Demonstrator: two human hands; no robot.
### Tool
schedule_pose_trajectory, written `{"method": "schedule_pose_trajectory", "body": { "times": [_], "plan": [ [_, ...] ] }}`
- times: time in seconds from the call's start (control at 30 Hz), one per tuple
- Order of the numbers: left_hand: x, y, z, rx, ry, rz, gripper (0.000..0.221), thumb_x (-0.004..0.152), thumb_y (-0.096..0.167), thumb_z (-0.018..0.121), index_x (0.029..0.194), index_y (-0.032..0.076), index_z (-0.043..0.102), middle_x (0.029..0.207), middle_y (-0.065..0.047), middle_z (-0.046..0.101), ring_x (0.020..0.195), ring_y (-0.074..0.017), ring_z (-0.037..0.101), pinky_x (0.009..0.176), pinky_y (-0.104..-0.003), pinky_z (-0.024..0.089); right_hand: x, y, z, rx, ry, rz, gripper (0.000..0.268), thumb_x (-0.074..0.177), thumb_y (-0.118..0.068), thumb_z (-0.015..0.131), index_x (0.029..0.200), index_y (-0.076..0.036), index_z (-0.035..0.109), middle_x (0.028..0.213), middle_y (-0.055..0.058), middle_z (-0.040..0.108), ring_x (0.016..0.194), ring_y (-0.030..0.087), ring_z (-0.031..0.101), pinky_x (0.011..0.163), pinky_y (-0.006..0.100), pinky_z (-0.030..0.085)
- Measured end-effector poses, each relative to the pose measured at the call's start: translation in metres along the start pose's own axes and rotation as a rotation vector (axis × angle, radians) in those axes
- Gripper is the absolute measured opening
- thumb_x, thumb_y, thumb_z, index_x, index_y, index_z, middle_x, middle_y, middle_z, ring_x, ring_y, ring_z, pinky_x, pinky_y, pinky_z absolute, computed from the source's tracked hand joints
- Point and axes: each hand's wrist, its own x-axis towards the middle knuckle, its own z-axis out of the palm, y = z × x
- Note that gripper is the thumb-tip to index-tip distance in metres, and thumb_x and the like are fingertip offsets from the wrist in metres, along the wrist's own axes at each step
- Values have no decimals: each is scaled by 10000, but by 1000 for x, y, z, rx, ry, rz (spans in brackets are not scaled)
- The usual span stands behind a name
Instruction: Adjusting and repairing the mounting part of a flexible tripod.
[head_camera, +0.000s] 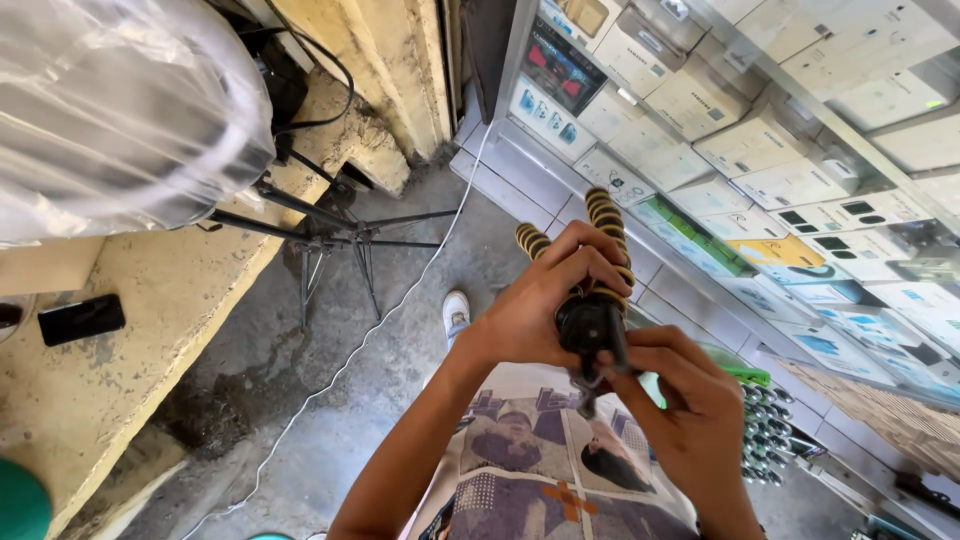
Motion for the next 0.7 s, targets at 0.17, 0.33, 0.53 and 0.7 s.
{"method": "schedule_pose_trajectory", "body": {
  "times": [0.17,0.33,0.53,0.7],
  "plan": [
    [-9,3,-4,54,53,-4,634,580,104,926,1123,120,600,1259,-62,474,1218,-272,580,1070,-404,509,-4,-5,18,131,119,-15,220,761,124,737,961,37,708,1009,78,700,602,79,437,521,216,326],
    [-22,2,-4,36,114,-32,645,552,75,891,1126,101,596,1254,-79,495,1188,-283,576,1052,-403,507,-1,-19,36,48,139,-17,207,745,77,799,925,32,708,910,52,716,507,49,374,470,200,274],
    [-35,2,-21,122,130,-102,587,590,90,870,1114,95,606,1249,-89,515,1129,-274,599,980,-367,521,4,-28,62,23,264,19,162,809,106,767,936,54,682,924,48,676,562,66,362,506,209,268],
    [-41,8,-35,110,55,-66,551,647,110,897,1105,92,591,1221,-89,512,1142,-273,614,955,-375,530,13,-43,73,110,323,44,144,879,122,759,999,51,723,992,71,692,621,60,413,548,193,308]
  ]
}}
